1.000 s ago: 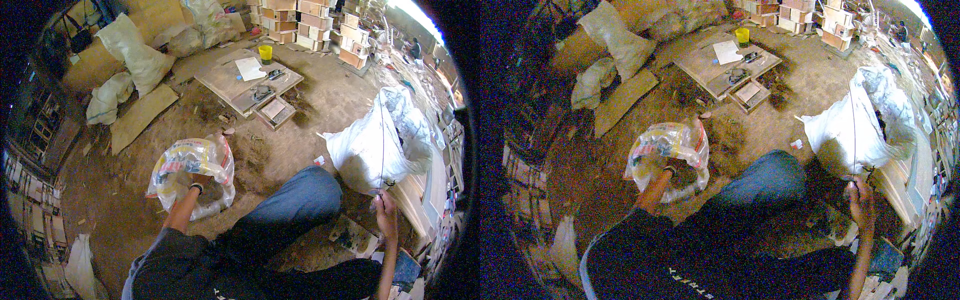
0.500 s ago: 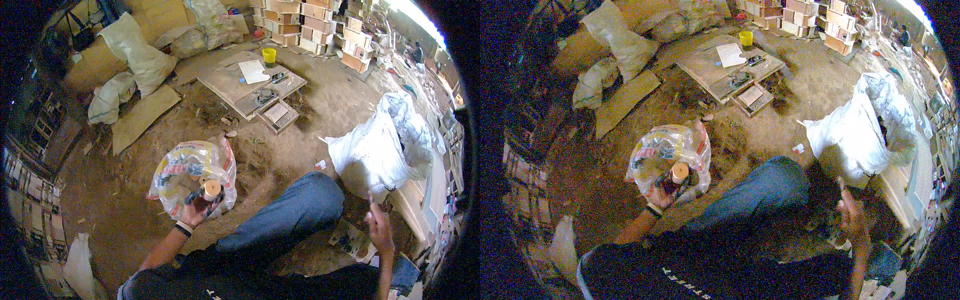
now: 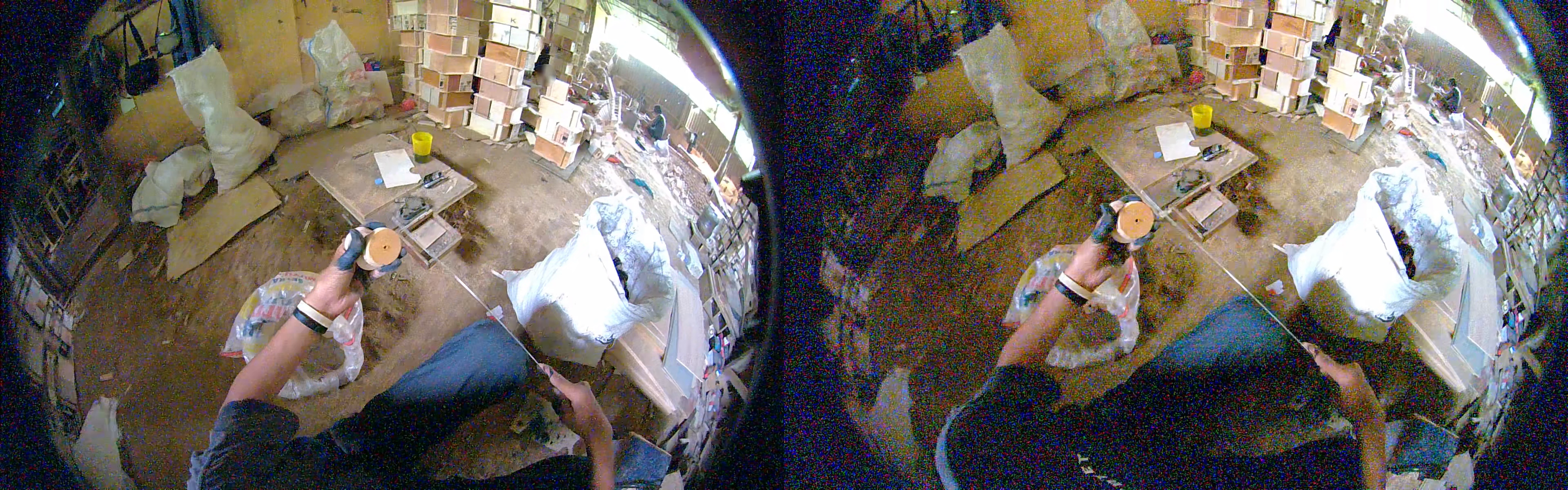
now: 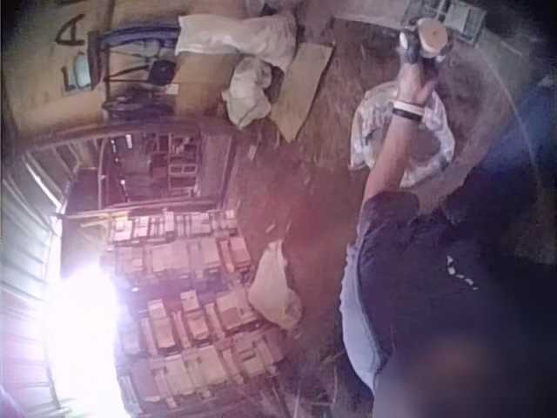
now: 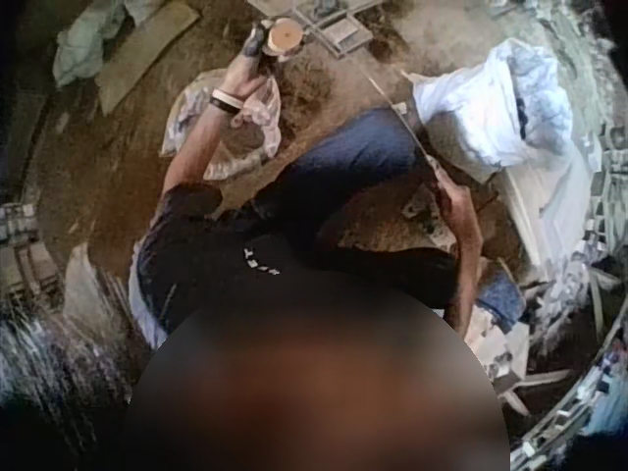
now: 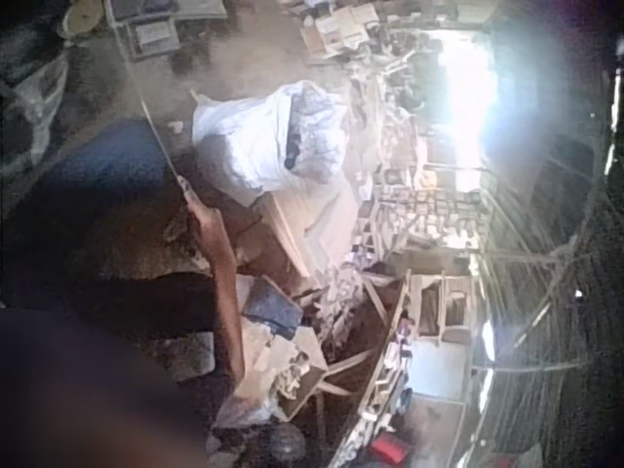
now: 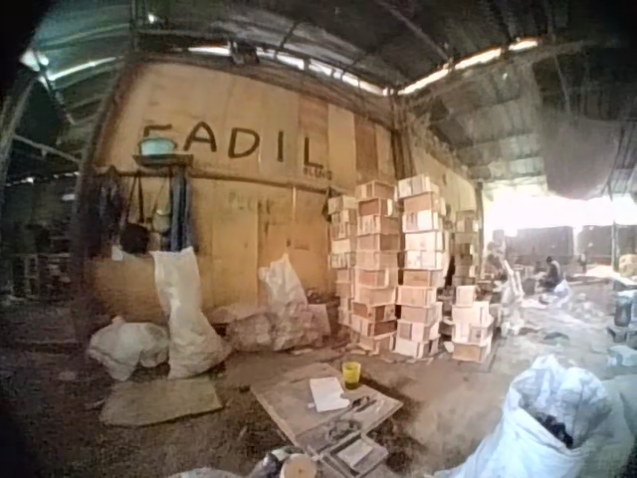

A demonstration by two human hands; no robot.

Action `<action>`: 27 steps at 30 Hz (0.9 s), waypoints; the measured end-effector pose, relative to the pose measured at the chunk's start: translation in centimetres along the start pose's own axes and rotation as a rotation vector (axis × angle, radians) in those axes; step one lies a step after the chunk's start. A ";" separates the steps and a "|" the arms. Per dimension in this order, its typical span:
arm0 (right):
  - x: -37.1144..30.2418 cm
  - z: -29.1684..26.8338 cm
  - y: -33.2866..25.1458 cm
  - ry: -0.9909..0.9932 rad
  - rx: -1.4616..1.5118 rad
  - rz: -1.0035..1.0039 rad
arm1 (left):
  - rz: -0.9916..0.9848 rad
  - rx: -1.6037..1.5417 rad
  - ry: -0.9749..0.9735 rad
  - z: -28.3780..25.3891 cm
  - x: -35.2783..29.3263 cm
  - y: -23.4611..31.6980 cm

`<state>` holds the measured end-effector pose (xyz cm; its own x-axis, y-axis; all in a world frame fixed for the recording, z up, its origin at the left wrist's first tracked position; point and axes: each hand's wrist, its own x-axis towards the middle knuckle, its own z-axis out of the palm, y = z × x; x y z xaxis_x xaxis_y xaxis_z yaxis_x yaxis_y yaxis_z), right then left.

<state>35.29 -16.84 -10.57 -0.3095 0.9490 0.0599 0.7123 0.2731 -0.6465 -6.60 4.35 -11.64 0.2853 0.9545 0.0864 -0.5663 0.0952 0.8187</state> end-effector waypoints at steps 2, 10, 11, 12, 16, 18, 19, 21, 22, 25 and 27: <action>0.0 0.0 0.0 0.067 -0.049 -0.101 | -0.031 0.003 0.036 1.2 0.8 0.0; -0.2 -0.4 -0.8 0.082 -0.042 -0.052 | 0.043 -0.077 0.003 3.4 2.9 -0.4; -0.2 -0.5 -1.0 0.077 -0.036 -0.043 | 0.067 -0.091 -0.001 3.4 3.1 -0.4; -0.3 -0.6 -1.2 0.068 -0.040 -0.008 | 0.078 -0.099 0.031 3.3 3.2 -0.4; -0.2 -1.0 -2.0 0.053 -0.053 0.028 | 0.134 -0.061 0.006 3.3 3.1 0.3; -0.1 -1.1 -2.3 0.059 -0.044 -0.004 | 0.134 0.016 0.048 3.4 2.7 0.7; -0.1 -1.0 -2.4 0.055 -0.035 -0.021 | 0.107 0.051 0.103 3.6 2.6 0.9; -0.1 -0.9 -2.3 0.060 -0.024 -0.032 | 0.208 0.169 0.091 4.0 2.5 1.3; -0.1 -0.8 -2.3 0.071 -0.022 -0.024 | 0.271 0.197 0.056 4.2 2.7 1.5; -0.2 -0.7 -1.9 0.092 -0.044 -0.026 | 0.329 0.083 -0.019 4.6 3.5 2.0; -0.2 -0.8 -1.8 0.087 -0.068 -0.013 | 0.405 0.173 -0.085 4.5 4.0 2.4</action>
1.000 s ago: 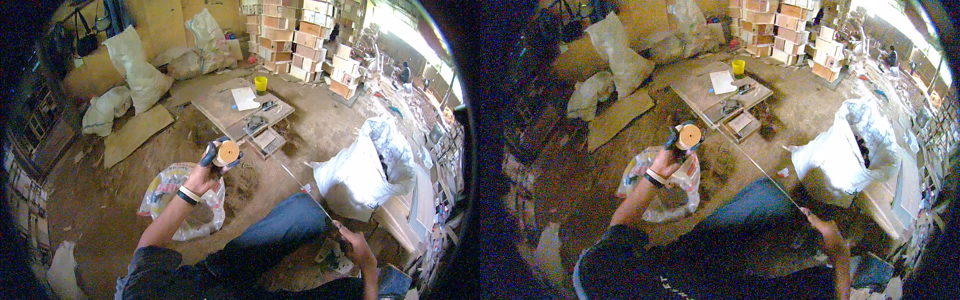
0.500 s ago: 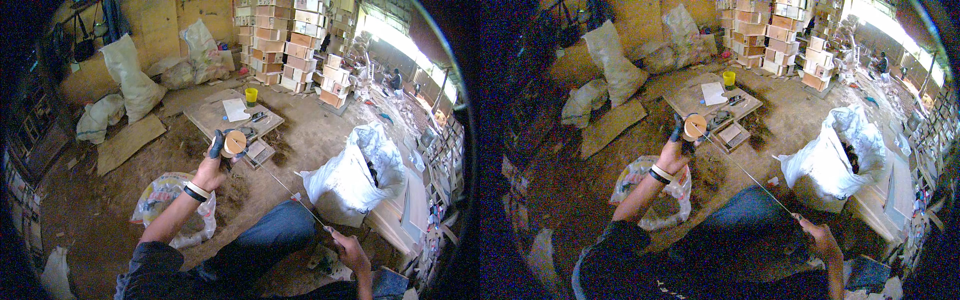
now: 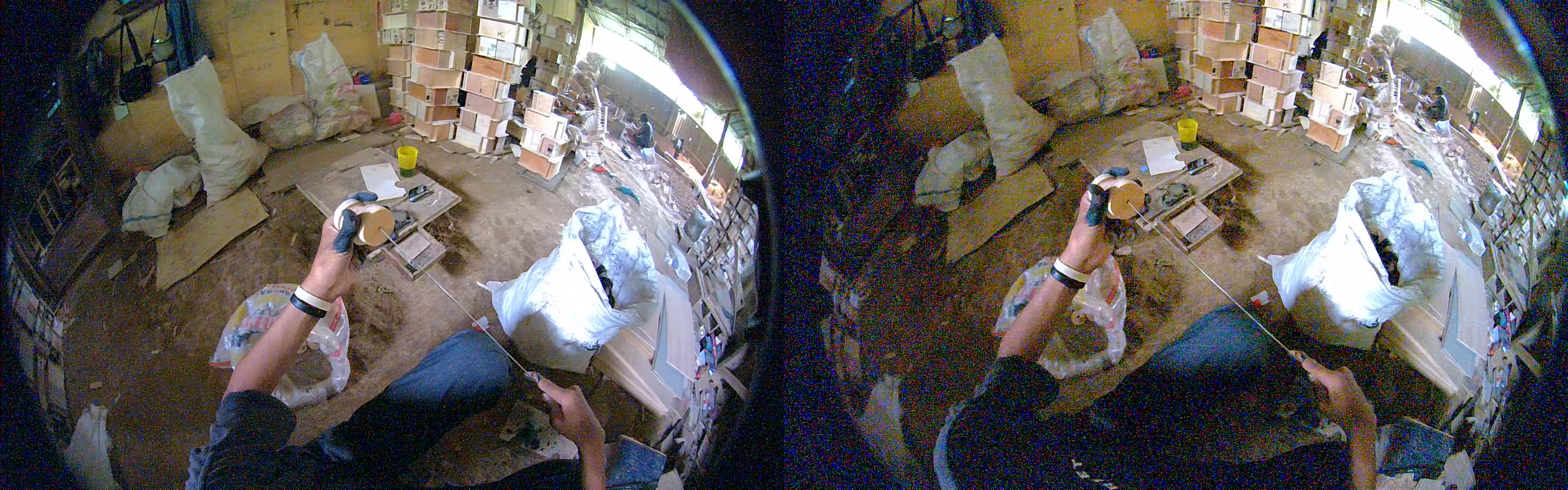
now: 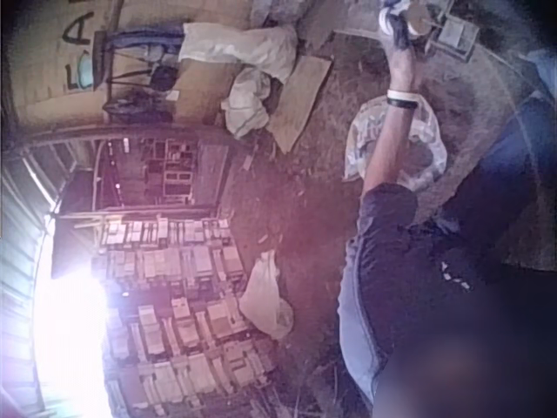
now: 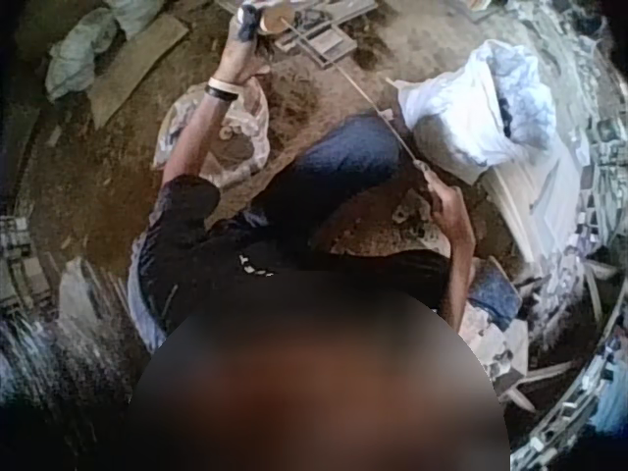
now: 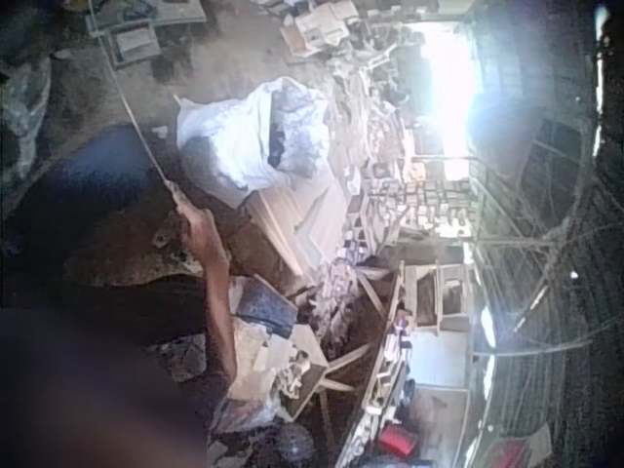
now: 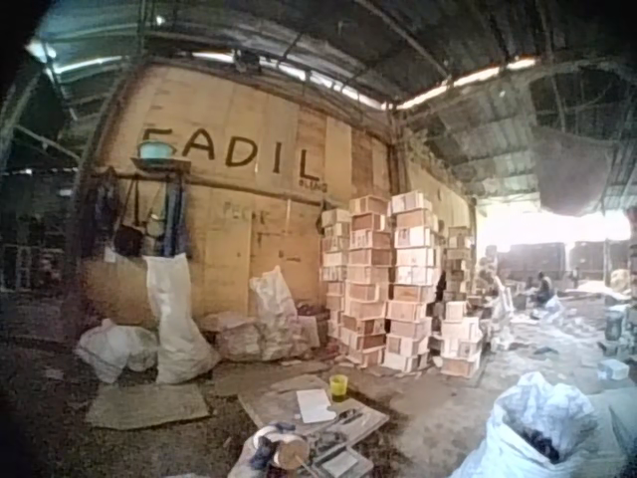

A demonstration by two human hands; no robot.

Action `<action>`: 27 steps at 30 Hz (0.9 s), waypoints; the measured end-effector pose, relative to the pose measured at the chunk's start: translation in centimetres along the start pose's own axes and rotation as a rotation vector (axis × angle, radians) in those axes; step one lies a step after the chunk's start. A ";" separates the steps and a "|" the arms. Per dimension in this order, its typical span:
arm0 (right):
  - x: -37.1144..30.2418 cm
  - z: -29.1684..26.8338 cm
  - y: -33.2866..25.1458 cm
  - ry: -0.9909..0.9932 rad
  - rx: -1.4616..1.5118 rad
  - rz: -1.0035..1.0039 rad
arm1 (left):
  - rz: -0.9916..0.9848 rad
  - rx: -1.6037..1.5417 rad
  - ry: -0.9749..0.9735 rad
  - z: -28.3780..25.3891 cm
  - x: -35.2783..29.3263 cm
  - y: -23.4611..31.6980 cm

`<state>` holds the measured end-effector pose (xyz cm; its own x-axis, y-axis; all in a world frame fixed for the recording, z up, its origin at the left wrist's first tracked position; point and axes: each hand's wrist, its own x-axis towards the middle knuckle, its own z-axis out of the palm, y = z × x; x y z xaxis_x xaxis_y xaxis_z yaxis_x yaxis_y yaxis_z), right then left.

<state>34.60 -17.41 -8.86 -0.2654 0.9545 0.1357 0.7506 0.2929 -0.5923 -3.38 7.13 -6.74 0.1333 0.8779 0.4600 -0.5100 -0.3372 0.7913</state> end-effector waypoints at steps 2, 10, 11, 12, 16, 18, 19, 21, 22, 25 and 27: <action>0.0 -0.2 0.0 -0.016 -0.039 0.036 | 0.087 0.157 -0.072 -0.4 0.7 0.4; 0.0 -0.1 -0.6 -0.019 0.029 0.078 | 0.071 0.001 0.042 1.9 0.6 -0.1; 0.1 0.1 -0.5 -0.043 0.037 0.093 | 0.043 -0.080 0.108 2.3 0.6 -0.3; 0.2 0.2 -0.4 -0.056 0.020 0.112 | -0.027 -0.166 0.216 2.9 0.8 -0.5; 0.7 0.8 0.1 -0.014 0.024 0.001 | -0.135 -0.678 0.244 3.8 1.9 0.0; 0.7 0.9 0.1 0.011 0.045 -0.030 | -0.116 -0.677 0.256 4.3 2.0 0.2; 0.6 0.9 0.1 -0.016 0.049 0.032 | -0.117 -0.678 0.281 4.6 2.0 0.3; 0.4 0.7 -0.1 -0.046 0.049 0.093 | -0.065 -0.694 0.221 5.0 2.0 0.5; 0.3 0.5 -0.2 -0.048 0.044 0.091 | -0.057 -0.678 0.223 5.1 1.9 0.5; 0.2 0.3 -0.2 -0.037 0.018 0.055 | -0.021 -0.626 0.127 5.3 1.8 0.7; 0.2 0.3 -0.1 -0.022 0.007 0.036 | 0.008 -0.550 0.134 5.6 1.7 0.6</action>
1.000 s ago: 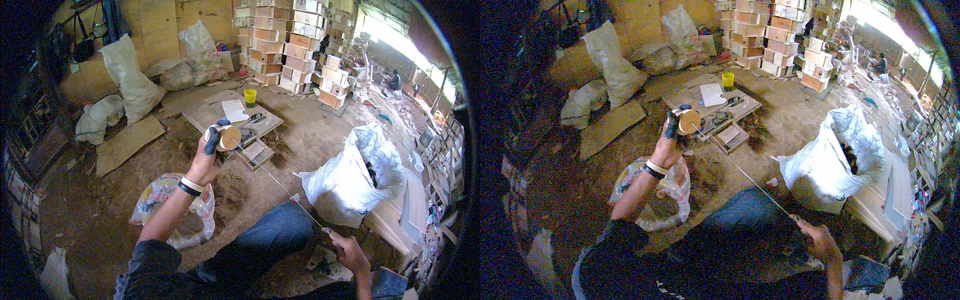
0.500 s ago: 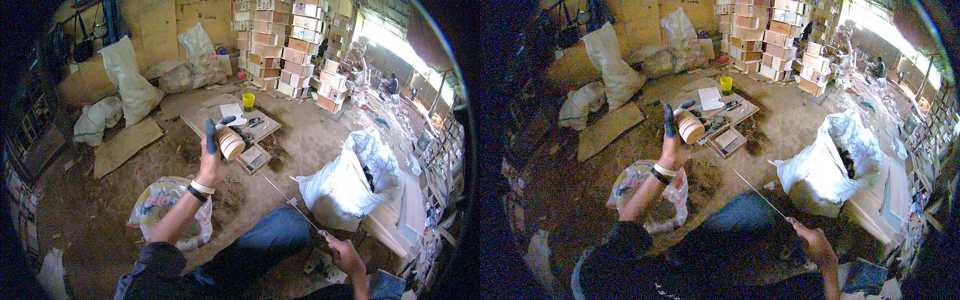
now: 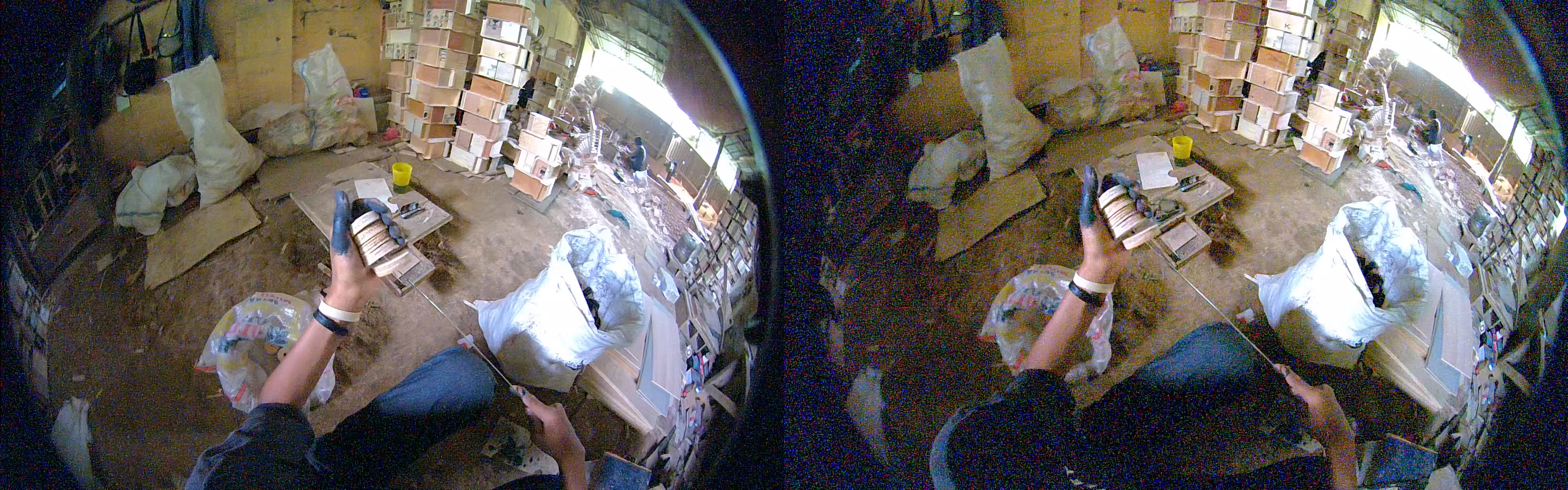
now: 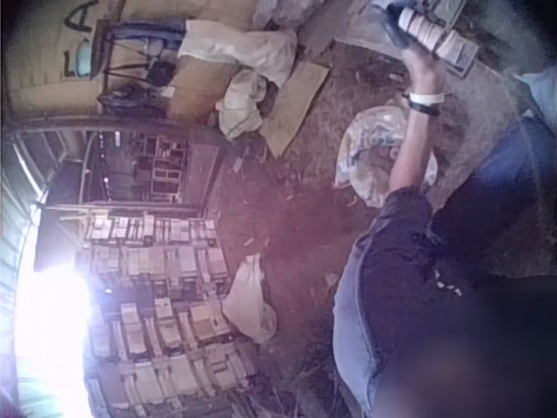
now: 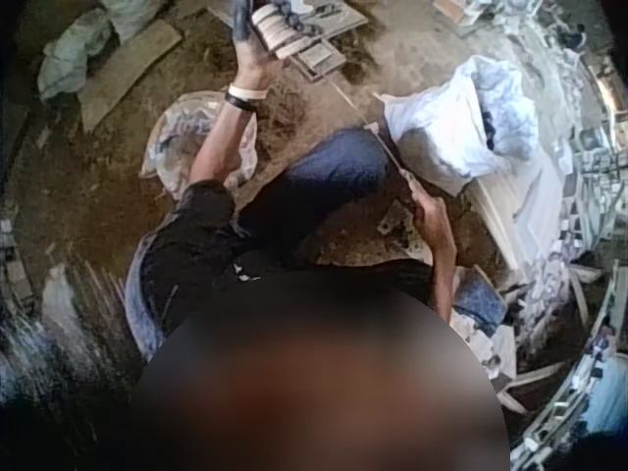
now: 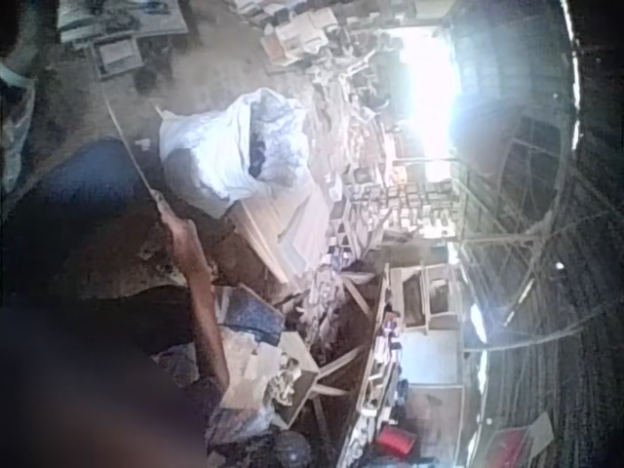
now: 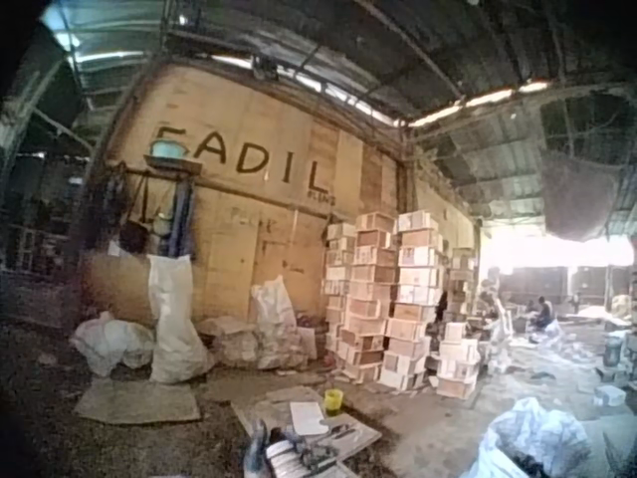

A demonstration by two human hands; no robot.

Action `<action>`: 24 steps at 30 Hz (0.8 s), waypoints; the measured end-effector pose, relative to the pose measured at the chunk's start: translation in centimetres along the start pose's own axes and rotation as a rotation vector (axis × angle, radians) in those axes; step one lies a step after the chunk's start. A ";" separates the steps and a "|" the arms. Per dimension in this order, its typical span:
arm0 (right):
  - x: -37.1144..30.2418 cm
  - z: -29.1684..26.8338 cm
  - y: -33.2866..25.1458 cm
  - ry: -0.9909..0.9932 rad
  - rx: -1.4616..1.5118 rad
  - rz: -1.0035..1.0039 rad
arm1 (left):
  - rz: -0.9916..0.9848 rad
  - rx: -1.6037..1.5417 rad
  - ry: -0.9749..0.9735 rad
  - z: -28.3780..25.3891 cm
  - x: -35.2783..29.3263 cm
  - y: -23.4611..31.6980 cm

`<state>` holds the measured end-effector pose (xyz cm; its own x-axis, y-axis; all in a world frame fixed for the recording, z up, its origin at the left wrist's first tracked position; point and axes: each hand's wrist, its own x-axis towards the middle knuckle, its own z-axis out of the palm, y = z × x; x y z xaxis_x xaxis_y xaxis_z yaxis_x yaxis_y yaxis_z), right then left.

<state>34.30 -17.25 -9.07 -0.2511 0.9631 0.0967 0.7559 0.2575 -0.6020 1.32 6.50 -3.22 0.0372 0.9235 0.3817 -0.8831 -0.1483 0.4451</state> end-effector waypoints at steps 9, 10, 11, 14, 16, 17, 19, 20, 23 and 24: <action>0.6 0.8 0.3 -0.053 0.203 0.054 | 0.047 0.113 0.167 1.6 -2.2 -4.7; 0.7 1.1 0.5 -0.028 0.203 0.020 | 0.022 0.134 0.130 1.8 -2.4 -5.4; 0.8 1.3 0.7 -0.006 0.205 -0.014 | -0.037 0.192 0.032 2.1 -2.6 -6.1; 0.3 1.4 2.6 -0.003 0.291 0.256 | 0.033 0.803 -0.592 3.2 -2.9 -7.6; -0.5 1.0 5.1 0.035 0.100 0.178 | -0.099 0.723 -0.756 4.3 -3.1 -8.7; -1.0 0.4 6.6 0.044 0.038 0.064 | 0.108 0.806 -0.764 5.0 -3.0 -9.2; -2.1 -0.7 9.9 0.129 -0.184 0.055 | 0.265 0.902 -0.813 6.5 -2.9 -10.2; -2.6 -1.1 11.4 0.132 -0.284 0.100 | 0.318 0.919 -0.836 7.2 -2.9 -10.6; -3.4 -0.7 13.6 0.432 0.563 0.357 | 0.367 0.859 -0.834 9.0 -3.3 -11.8; -3.5 -0.1 13.5 0.488 0.145 0.323 | 0.328 0.941 -0.852 9.4 -3.3 -11.8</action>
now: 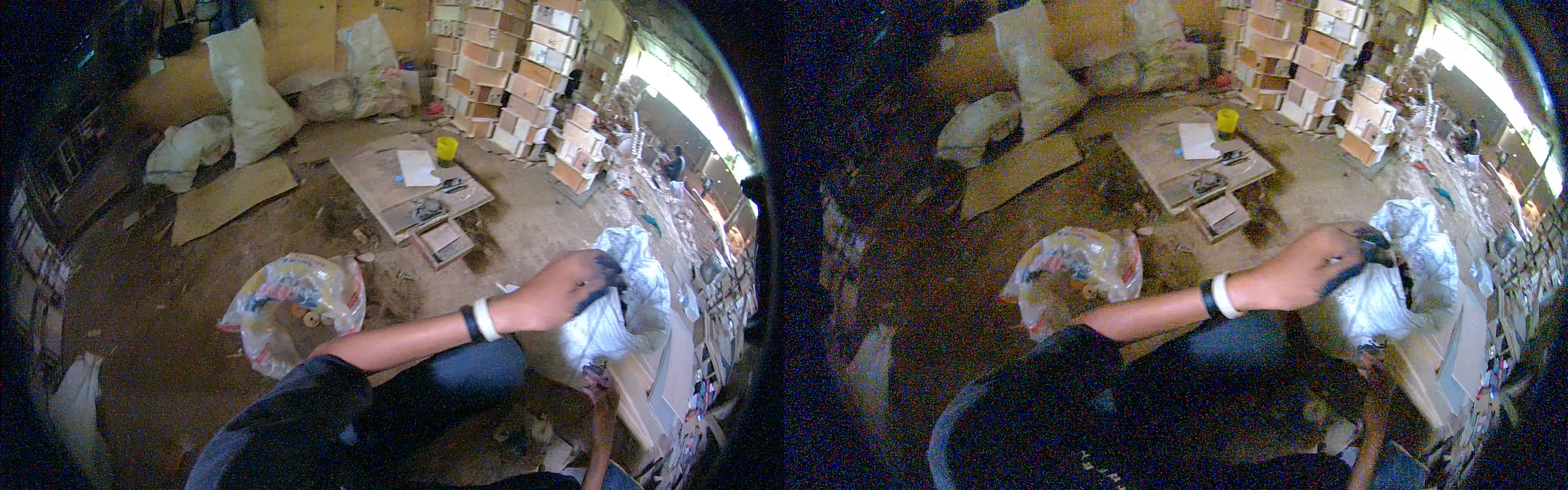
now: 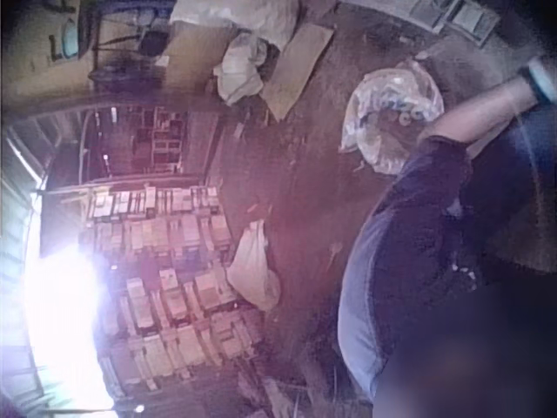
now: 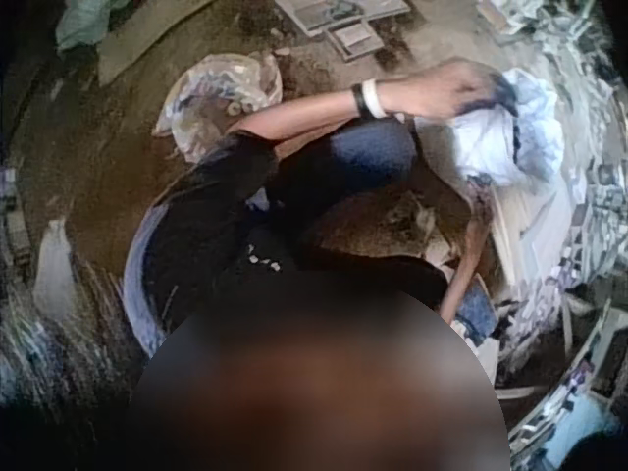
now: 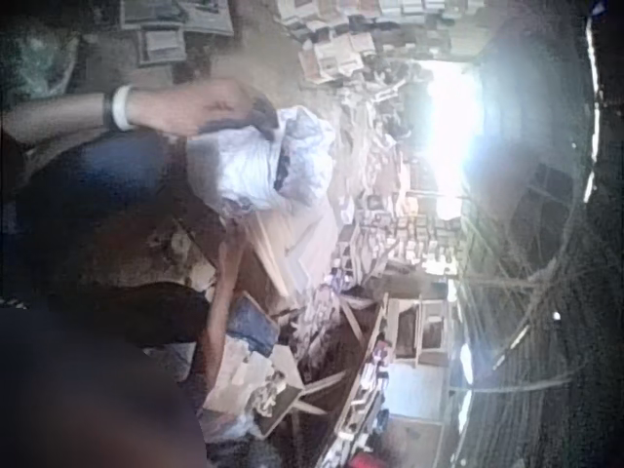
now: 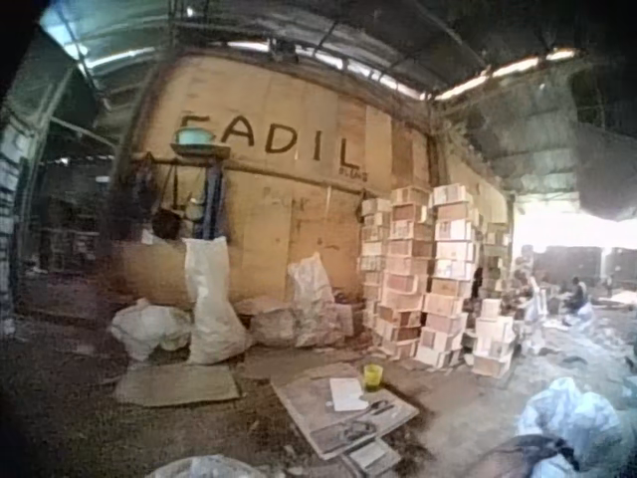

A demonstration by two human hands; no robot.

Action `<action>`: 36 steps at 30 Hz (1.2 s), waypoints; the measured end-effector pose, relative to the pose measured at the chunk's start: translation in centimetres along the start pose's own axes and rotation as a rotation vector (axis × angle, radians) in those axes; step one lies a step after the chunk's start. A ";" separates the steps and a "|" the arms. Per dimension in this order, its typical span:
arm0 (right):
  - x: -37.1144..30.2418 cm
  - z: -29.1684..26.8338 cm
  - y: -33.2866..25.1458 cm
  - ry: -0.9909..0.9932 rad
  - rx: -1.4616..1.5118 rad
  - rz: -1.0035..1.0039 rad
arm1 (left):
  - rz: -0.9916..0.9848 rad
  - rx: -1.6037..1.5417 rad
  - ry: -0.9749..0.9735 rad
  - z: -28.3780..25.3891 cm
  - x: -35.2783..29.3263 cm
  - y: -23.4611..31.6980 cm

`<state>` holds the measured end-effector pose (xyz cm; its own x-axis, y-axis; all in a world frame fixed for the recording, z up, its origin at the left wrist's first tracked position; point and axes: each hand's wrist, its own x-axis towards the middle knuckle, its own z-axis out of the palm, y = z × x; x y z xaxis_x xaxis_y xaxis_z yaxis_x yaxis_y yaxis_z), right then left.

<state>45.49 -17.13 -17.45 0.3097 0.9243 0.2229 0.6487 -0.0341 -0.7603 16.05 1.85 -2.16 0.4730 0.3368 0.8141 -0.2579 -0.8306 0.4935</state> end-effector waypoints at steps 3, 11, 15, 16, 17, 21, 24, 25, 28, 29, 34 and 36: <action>-2.5 1.4 -2.1 0.062 -0.640 -0.261 | -0.071 0.014 0.056 0.5 -0.6 0.6; -1.1 0.2 -8.8 -0.400 -0.247 -0.040 | -0.466 0.148 0.163 -6.5 -18.8 -4.3; -1.2 1.0 -7.9 -0.215 -0.336 -0.146 | -1.142 0.555 0.353 -11.8 -39.7 -5.3; -1.2 0.9 -7.7 -0.234 -0.279 -0.141 | -0.961 0.754 0.122 -14.2 -44.2 -5.3; -1.2 1.1 -7.4 -0.245 -0.244 -0.107 | -1.097 0.967 0.091 -16.2 -48.0 -5.6; -0.8 1.0 -7.0 -0.269 -0.212 -0.116 | -1.343 0.852 -0.149 -23.4 -54.4 -10.2; -0.6 1.1 -7.1 -0.281 -0.216 -0.098 | -1.189 0.680 -0.079 -26.1 -50.2 -15.8; -0.5 1.1 -7.1 -0.263 -0.237 -0.090 | -1.093 0.640 0.009 -26.5 -47.6 -17.4; -0.6 1.2 -7.1 -0.258 -0.262 -0.019 | -1.085 0.577 0.230 -26.7 -41.0 -17.7; -0.6 1.2 -7.1 -0.246 -0.313 0.035 | -1.129 0.588 0.291 -26.4 -40.4 -16.9; -0.4 0.9 -7.7 -0.282 -0.303 0.038 | -0.495 1.106 -0.517 -28.3 -46.5 -14.9; -0.3 0.9 -7.8 -0.287 -0.293 0.023 | -1.099 1.011 -0.416 -27.7 -50.6 -16.4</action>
<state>39.71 -16.84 -12.14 0.1465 0.9892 -0.0031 0.8275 -0.1243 -0.5475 -26.96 10.68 -42.98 0.2788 0.9601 -0.0220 0.9369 -0.2669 0.2259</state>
